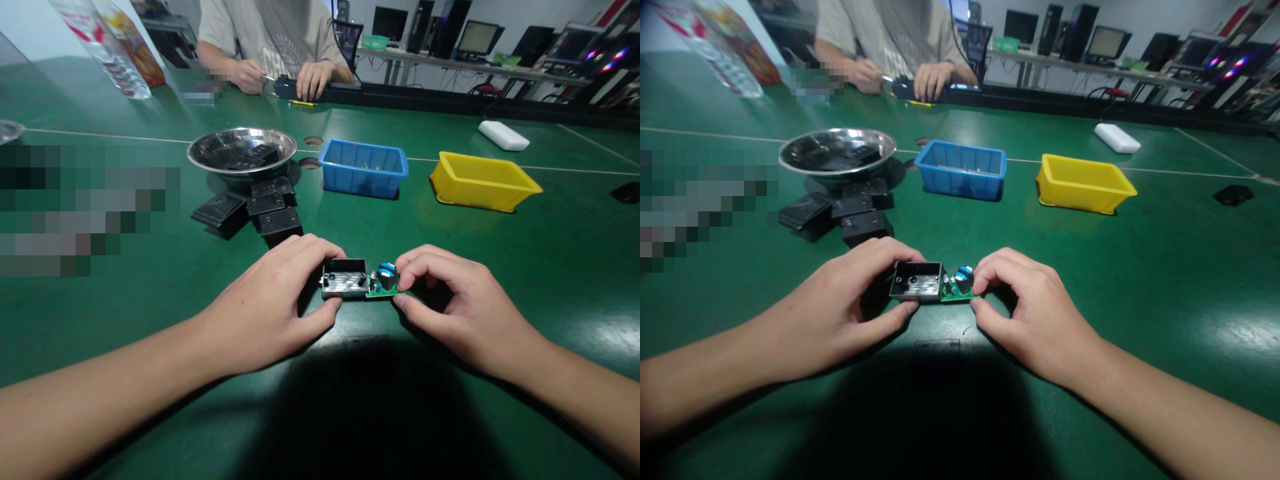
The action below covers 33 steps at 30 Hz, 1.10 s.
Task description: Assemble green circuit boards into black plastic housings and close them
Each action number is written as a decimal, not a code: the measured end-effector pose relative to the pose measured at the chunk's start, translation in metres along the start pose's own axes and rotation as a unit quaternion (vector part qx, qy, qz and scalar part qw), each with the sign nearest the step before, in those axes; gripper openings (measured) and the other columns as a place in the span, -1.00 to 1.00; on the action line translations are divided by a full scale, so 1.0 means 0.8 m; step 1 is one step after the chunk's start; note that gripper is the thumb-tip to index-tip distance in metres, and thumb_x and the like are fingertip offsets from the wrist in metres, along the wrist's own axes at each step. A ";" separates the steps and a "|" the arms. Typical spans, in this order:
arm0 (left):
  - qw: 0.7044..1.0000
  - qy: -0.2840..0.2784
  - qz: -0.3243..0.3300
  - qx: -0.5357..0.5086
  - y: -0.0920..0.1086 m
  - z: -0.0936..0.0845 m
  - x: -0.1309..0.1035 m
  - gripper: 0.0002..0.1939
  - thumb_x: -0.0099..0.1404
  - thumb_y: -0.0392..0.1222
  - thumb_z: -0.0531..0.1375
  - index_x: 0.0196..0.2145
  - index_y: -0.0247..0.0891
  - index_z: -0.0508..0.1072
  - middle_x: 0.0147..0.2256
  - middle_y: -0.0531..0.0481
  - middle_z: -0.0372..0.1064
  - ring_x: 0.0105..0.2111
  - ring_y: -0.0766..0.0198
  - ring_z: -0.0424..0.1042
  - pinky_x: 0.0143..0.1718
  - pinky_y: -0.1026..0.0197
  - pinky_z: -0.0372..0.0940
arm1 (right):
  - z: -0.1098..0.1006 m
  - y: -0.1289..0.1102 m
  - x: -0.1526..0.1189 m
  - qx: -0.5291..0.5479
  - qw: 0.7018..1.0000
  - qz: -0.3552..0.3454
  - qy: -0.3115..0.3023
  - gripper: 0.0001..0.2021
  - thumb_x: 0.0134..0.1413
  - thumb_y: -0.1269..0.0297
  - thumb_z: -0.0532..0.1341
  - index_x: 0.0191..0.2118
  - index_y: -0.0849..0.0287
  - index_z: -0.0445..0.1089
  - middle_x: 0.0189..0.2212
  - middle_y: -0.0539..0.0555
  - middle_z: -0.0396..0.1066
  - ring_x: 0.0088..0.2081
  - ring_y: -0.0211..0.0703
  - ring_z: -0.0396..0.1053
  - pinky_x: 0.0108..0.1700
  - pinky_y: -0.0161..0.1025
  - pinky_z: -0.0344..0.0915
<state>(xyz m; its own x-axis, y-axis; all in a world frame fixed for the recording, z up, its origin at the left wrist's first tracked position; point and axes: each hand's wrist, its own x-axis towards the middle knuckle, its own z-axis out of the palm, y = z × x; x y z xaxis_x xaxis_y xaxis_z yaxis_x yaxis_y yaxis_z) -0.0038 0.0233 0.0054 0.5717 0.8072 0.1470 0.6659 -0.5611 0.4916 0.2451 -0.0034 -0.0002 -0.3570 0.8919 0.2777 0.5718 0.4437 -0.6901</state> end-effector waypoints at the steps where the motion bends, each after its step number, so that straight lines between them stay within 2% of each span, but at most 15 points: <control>1: 1.000 0.002 0.000 -0.001 0.000 0.000 0.000 -0.66 0.27 -0.11 0.18 -0.01 -0.20 0.41 -0.13 -0.08 0.45 -0.16 0.08 0.41 -0.07 0.06 0.34 | 0.000 0.000 0.000 -0.001 1.000 0.000 0.001 -0.85 0.04 0.52 0.27 -0.35 0.11 0.39 -0.24 0.02 0.49 -0.20 -0.14 0.45 -0.16 -0.24 0.31; 12: 1.000 0.007 0.001 -0.004 0.001 0.000 -0.001 -0.67 0.27 -0.12 0.18 -0.02 -0.21 0.41 -0.11 -0.08 0.45 -0.15 0.08 0.41 -0.03 0.05 0.32 | 0.000 -0.001 0.001 -0.019 1.000 0.010 -0.002 -0.86 0.01 0.49 0.31 -0.32 0.12 0.42 -0.26 0.00 0.50 -0.25 -0.18 0.42 -0.22 -0.28 0.29; 20: 1.000 0.007 0.000 -0.007 0.002 0.000 -0.001 -0.70 0.29 -0.15 0.16 -0.03 -0.21 0.40 -0.12 -0.08 0.45 -0.13 0.09 0.41 -0.03 0.06 0.31 | 0.000 -0.002 -0.001 -0.003 0.997 0.067 0.027 -0.92 0.12 0.32 0.30 -0.24 0.14 0.50 -0.46 -0.04 0.47 -0.45 -0.24 0.37 -0.39 -0.31 0.27; 26: 0.999 0.024 0.014 -0.020 0.000 0.000 -0.001 -0.71 0.28 -0.19 0.17 -0.04 -0.22 0.40 -0.11 -0.09 0.44 -0.12 0.11 0.41 -0.03 0.06 0.32 | 0.002 0.000 0.001 0.028 0.995 0.087 0.041 -0.89 0.16 0.28 0.29 -0.24 0.17 0.55 -0.44 -0.01 0.53 -0.44 -0.23 0.42 -0.38 -0.31 0.31; 33: 0.999 0.028 0.022 -0.022 0.000 -0.001 -0.001 -0.71 0.26 -0.23 0.17 -0.04 -0.23 0.40 -0.10 -0.09 0.43 -0.12 0.12 0.41 -0.05 0.08 0.34 | 0.001 -0.002 0.002 0.016 0.994 0.098 0.035 -0.86 0.20 0.28 0.26 -0.29 0.15 0.58 -0.40 0.01 0.58 -0.39 -0.18 0.47 -0.32 -0.26 0.32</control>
<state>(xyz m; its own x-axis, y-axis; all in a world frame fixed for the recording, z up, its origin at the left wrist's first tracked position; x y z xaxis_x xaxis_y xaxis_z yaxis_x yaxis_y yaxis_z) -0.0047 0.0224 0.0061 0.5719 0.7914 0.2160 0.6180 -0.5887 0.5211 0.2435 -0.0027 0.0008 -0.1879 0.9652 0.1819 0.6009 0.2595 -0.7560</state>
